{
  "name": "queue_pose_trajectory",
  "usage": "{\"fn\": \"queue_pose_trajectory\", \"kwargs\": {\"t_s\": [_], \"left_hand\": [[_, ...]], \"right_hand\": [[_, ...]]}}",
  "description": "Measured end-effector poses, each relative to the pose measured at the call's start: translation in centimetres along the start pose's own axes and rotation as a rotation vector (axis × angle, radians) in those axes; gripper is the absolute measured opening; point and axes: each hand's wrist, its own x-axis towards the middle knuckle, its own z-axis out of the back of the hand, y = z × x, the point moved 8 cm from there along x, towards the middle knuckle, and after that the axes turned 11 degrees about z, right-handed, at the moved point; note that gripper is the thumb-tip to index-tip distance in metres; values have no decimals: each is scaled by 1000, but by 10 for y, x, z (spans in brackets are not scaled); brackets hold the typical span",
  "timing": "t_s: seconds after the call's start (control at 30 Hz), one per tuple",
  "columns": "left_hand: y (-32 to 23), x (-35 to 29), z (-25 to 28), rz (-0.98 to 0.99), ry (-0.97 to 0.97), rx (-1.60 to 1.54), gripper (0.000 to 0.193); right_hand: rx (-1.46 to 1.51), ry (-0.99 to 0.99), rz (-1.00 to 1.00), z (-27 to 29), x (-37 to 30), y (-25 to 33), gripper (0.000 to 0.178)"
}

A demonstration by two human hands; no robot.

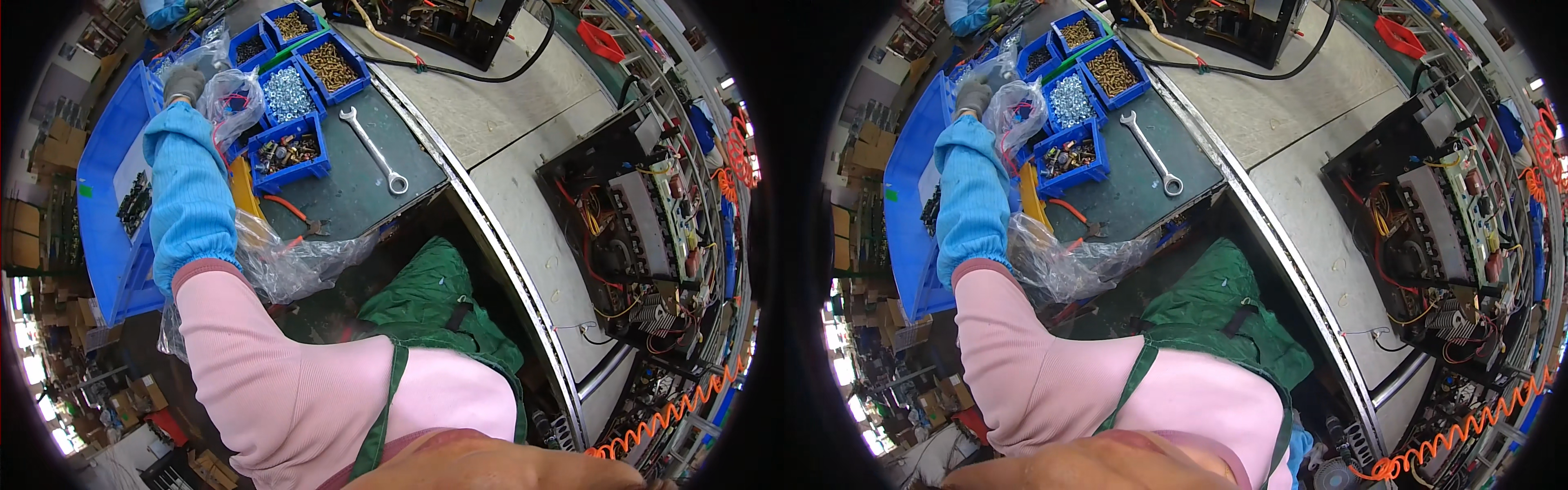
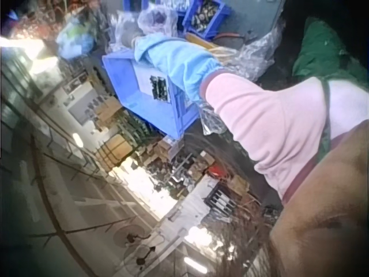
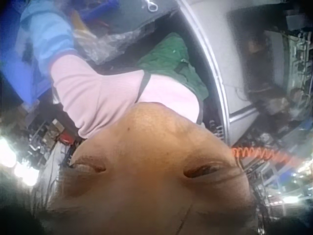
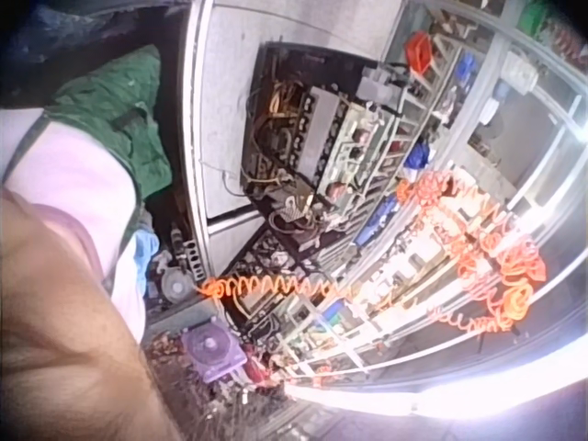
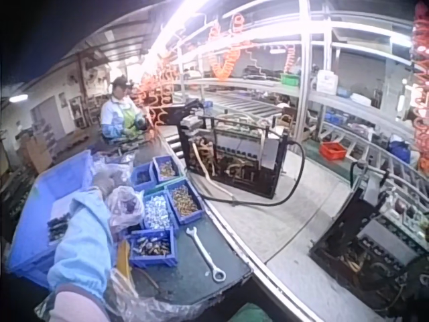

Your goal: Assemble an electronic component by stripping wires, tightening screws with a screwdriver, and using a wrench on nuts.

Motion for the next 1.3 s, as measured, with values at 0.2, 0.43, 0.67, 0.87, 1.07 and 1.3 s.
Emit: {"fn": "queue_pose_trajectory", "kwargs": {"t_s": [0.2,0.43,0.67,0.87,1.07,1.3], "left_hand": [[-56,-19,-17,-264,-31,281,47],[-62,-15,-11,-205,-141,405,47],[-87,-80,91,-84,-514,228,47],[-215,-213,153,-884,-521,-553,35],[-372,-508,67,-1413,582,-883,36],[-389,-713,28,-1422,1436,-938,52]], "right_hand": [[-42,48,2,-23,-14,-18,47],[-44,214,-68,-53,1,-25,47],[-394,311,239,-21,-67,11,30],[769,242,285,96,-169,91,38],[1014,89,1069,126,-190,276,60],[1043,363,1304,96,-198,368,66]]}}
